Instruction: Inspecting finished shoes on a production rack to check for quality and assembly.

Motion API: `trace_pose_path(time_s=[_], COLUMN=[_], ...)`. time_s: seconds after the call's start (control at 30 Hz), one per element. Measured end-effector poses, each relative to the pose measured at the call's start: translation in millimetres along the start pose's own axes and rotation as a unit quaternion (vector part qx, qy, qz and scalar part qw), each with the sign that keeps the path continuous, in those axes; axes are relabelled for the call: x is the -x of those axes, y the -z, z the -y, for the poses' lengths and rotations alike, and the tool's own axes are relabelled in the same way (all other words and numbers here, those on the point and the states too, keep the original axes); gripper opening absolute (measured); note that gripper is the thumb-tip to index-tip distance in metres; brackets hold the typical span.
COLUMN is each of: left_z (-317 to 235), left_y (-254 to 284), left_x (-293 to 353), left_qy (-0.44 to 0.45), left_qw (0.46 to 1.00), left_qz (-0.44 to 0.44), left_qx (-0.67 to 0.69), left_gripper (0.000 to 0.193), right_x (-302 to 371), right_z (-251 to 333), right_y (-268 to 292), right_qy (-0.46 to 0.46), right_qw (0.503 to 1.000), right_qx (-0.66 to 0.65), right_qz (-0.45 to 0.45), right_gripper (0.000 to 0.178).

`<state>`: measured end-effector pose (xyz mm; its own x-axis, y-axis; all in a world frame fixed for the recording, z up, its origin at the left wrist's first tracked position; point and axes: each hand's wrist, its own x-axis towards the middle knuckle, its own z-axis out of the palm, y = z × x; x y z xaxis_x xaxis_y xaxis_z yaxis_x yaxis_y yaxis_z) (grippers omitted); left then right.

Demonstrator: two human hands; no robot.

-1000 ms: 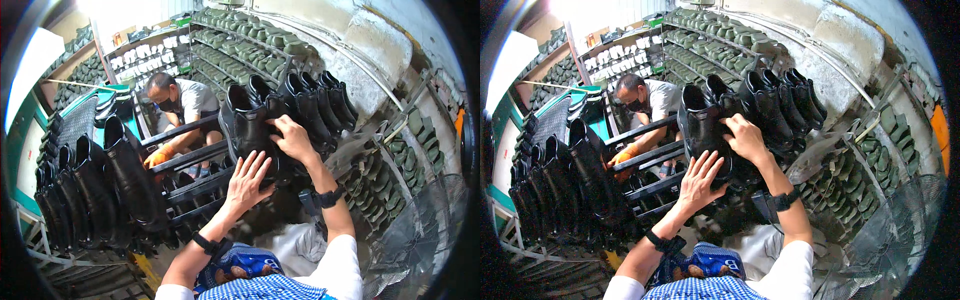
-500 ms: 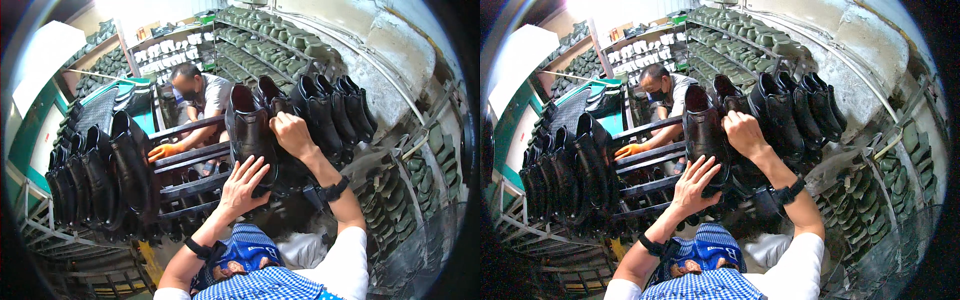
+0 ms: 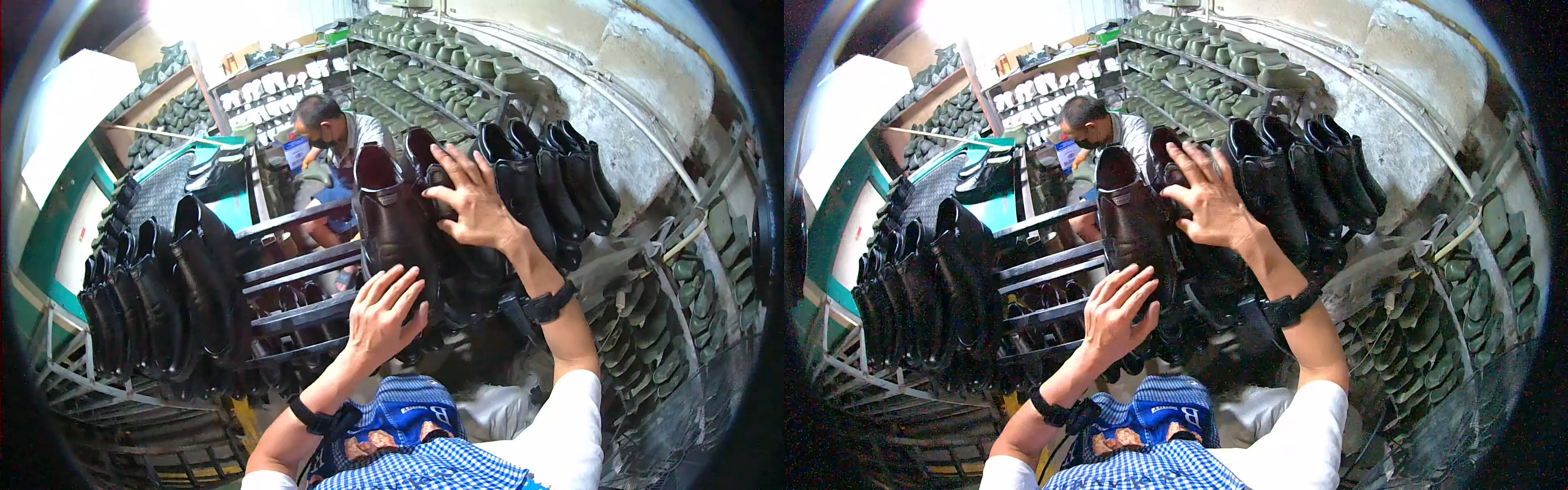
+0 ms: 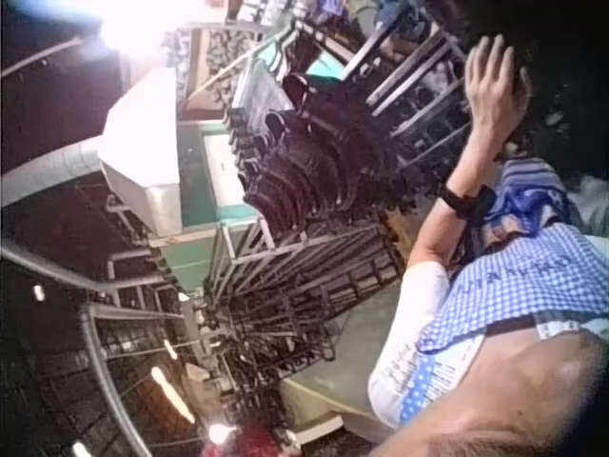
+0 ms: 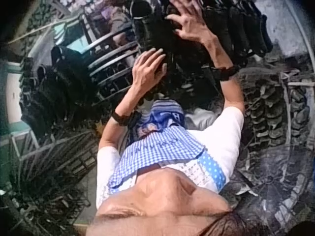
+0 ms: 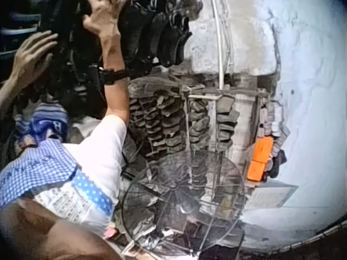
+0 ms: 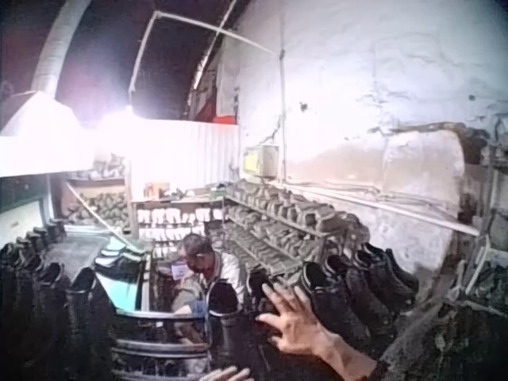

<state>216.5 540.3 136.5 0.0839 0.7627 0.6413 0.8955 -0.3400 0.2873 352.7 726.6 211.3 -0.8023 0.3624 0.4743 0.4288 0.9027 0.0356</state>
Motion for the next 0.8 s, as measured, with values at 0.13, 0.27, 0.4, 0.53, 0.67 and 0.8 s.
trace_pose_path(time_s=[0.13,0.27,0.4,0.53,0.67,0.8], left_z=[-6,-11,-10,-12,-13,-12], left_y=[-20,-37,-36,-35,-34,-35], left_x=[-38,-64,-67,-67,-66,-63], left_qy=[-0.144,-0.149,-0.115,-0.103,-0.107,-0.081], left_qw=[0.987,0.985,0.983,0.98,0.978,0.982], left_qz=[0.021,0.076,0.135,0.163,0.178,0.168], left_qx=[0.071,0.052,0.046,0.045,0.033,0.02], left_gripper=[0.024,0.041,0.053,0.052,0.055,0.053], right_x=[-9,-16,-14,-12,-41,-43], right_z=[-1,-3,0,0,-12,-37], right_y=[-10,-19,-32,-49,-60,-44], right_qy=[0.007,0.006,0.006,-0.022,-0.119,-0.035], right_qw=[0.999,0.997,0.999,0.99,0.961,0.952], right_qx=[0.026,0.048,0.014,-0.014,-0.076,-0.107], right_qz=[0.042,0.068,-0.037,-0.136,-0.238,-0.285], right_gripper=[0.038,0.026,0.01,0.006,0.008,0.016])
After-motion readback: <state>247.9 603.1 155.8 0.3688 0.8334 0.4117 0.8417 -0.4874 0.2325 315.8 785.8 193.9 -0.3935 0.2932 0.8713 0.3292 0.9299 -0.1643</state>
